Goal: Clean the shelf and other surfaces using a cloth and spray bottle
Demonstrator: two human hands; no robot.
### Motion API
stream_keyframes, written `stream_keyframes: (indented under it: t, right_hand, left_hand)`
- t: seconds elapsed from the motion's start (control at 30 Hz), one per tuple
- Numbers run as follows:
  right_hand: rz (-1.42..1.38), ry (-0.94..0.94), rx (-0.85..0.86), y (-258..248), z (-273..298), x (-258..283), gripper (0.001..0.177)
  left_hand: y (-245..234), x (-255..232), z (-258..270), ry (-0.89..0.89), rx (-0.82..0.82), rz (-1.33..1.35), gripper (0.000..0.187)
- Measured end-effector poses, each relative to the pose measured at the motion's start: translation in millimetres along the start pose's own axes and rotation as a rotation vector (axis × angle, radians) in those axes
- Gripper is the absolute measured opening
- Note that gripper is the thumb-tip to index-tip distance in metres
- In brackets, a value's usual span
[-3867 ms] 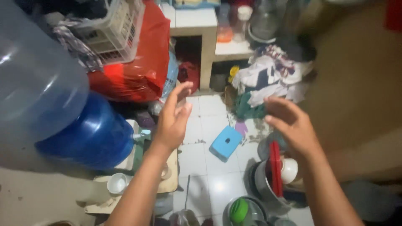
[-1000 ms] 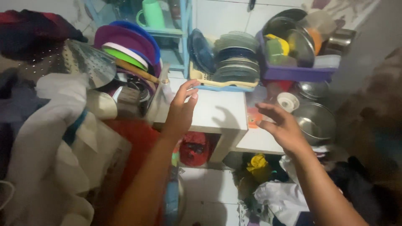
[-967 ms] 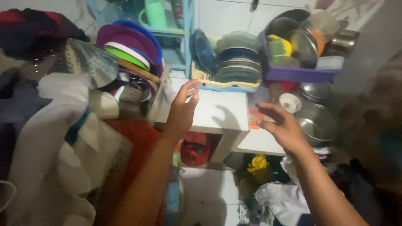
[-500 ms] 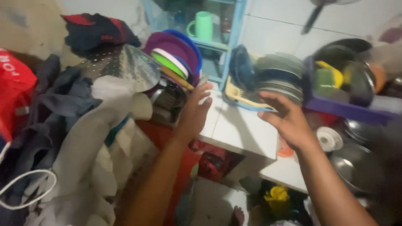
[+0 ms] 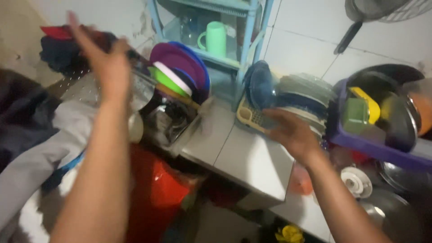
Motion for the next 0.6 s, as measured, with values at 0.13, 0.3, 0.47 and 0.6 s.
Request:
stream_keyframes:
  t: [0.13,0.3,0.47,0.6]
  right_hand:
    - [-0.130,0.035,0.035,-2.5,-9.2,-20.6,0.049]
    - [-0.018,0.127,0.042,-11.9,-7.0,-17.7,0.054]
    - [-0.076,-0.018,0.027,-18.7,-16.2,-20.4,0.054]
    - [-0.108,0.095,0.010,-20.9,-11.4,-10.2,0.052]
  left_hand:
    - [-16.1,-20.1,-8.4,-0.614,-0.290,0.096,0.087]
    - [-18.5,-12.8,-21.9,-0.596,-0.280,0.087,0.064]
    - [-44.4,47.0,-47.4,-0.532,-0.319,-0.062,0.035]
    - [-12.8,-10.4,-38.2,-0.515,-0.433,0.244,0.037]
Point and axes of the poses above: each hand's wrist, its own z-axis away from the middle knuckle, its own y-axis out of the palm, x = y × z, the point moved 8 cm from there along -z, towards the middle knuckle, and after that the axes turned 5 degrees about y, right-handed, at the moved point
